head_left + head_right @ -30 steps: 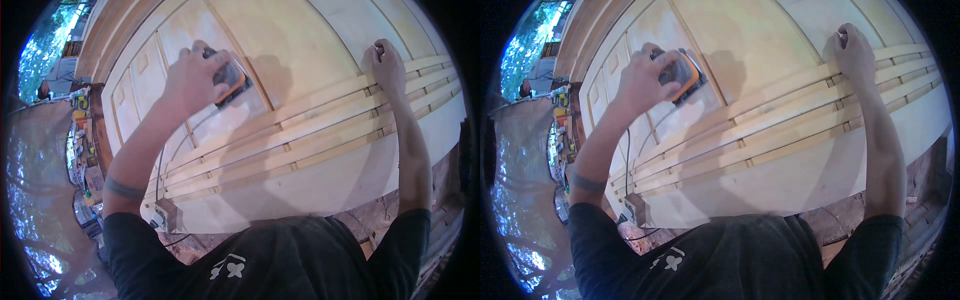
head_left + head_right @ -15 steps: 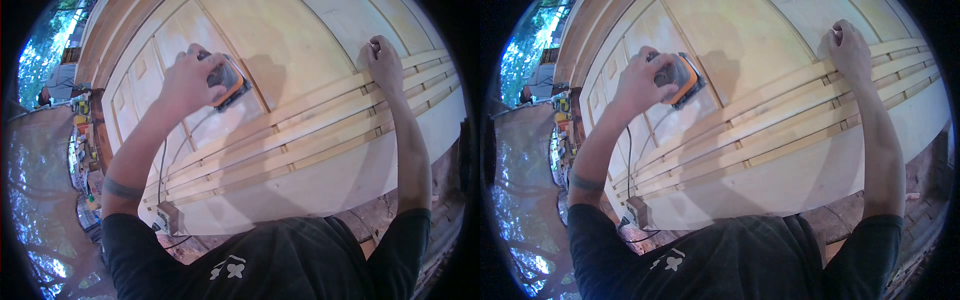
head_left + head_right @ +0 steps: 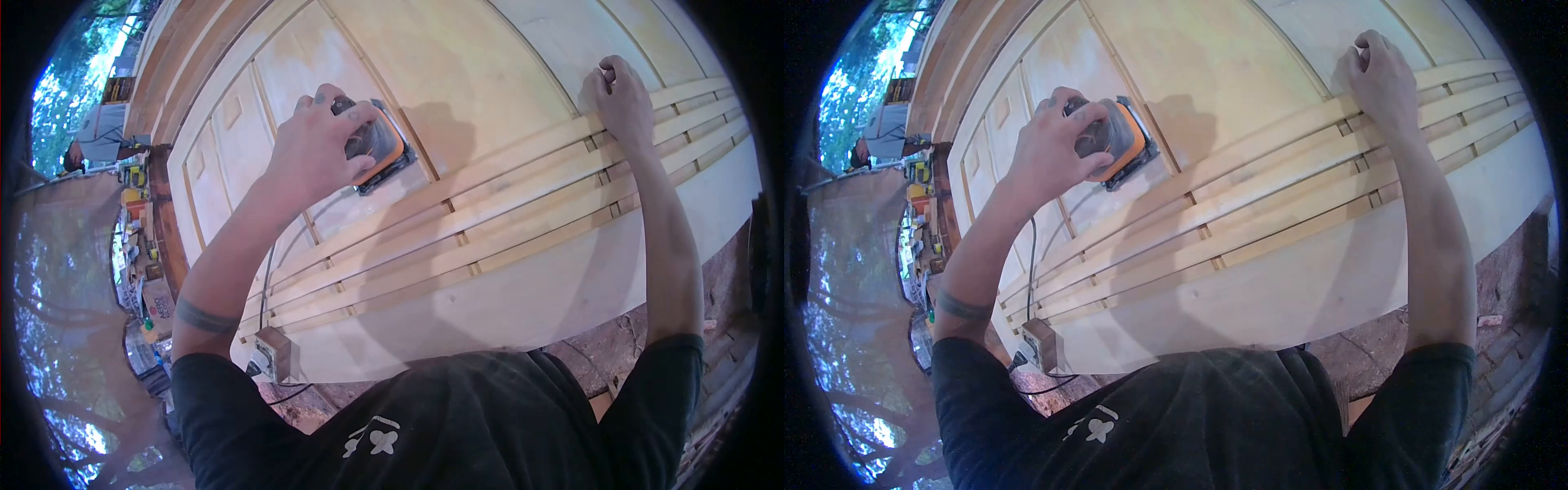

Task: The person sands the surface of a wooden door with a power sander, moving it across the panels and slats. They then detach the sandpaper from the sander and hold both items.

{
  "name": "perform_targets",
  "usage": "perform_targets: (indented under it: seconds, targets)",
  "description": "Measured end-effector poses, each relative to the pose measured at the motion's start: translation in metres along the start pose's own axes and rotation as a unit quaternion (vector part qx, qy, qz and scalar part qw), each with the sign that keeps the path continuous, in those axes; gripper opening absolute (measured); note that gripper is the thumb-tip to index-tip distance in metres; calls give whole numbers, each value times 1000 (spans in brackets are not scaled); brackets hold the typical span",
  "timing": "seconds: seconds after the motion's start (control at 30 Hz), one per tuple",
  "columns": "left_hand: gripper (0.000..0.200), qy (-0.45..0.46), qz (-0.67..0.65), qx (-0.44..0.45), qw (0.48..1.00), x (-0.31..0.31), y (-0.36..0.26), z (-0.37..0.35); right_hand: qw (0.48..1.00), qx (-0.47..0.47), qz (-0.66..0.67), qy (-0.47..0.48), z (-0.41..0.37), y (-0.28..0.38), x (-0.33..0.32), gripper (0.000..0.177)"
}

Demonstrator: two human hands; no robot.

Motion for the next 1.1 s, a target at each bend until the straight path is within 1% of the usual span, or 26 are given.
perform_targets:
  seconds: [0.17,0.27,0.33,0.43,0.53,0.73,0.8,0.97,1.1]
  targets:
    - [50,23,-4,32,999,4,-27,-12,1000,2,-3,-7,0,-2,2,24]
    - [49,5,-4,63,998,4,-35,-13,1000,10,0,-1,1,-3,3,25]
    - [49,13,-8,60,998,3,-28,-13,1000,2,5,6,3,-6,5,26]
    - [49,25,-6,40,999,4,-13,-24,999,15,6,37,4,-7,8,27]
    - [49,26,-10,14,1000,3,10,-47,1000,2,7,17,6,-8,8,28]
    - [47,43,-10,-40,998,9,67,-105,999,-3,-25,28,8,-10,13,30]
    - [48,49,-8,-49,998,10,81,-123,1000,-6,-22,19,9,-10,14,27]
    - [48,42,-9,-38,998,11,102,-146,999,-6,-49,18,9,-9,14,30]
    - [46,32,-11,12,999,9,82,-137,999,-12,-50,19,9,-11,17,31]
Point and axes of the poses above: each hand's wrist, its own z-axis towards the middle knuckle, its own x-axis out of the palm, y = z × x, the point moved 10 cm from there along z, towards the middle knuckle, and after that the axes turned 9 degrees about -z, right-handed, at the moved point
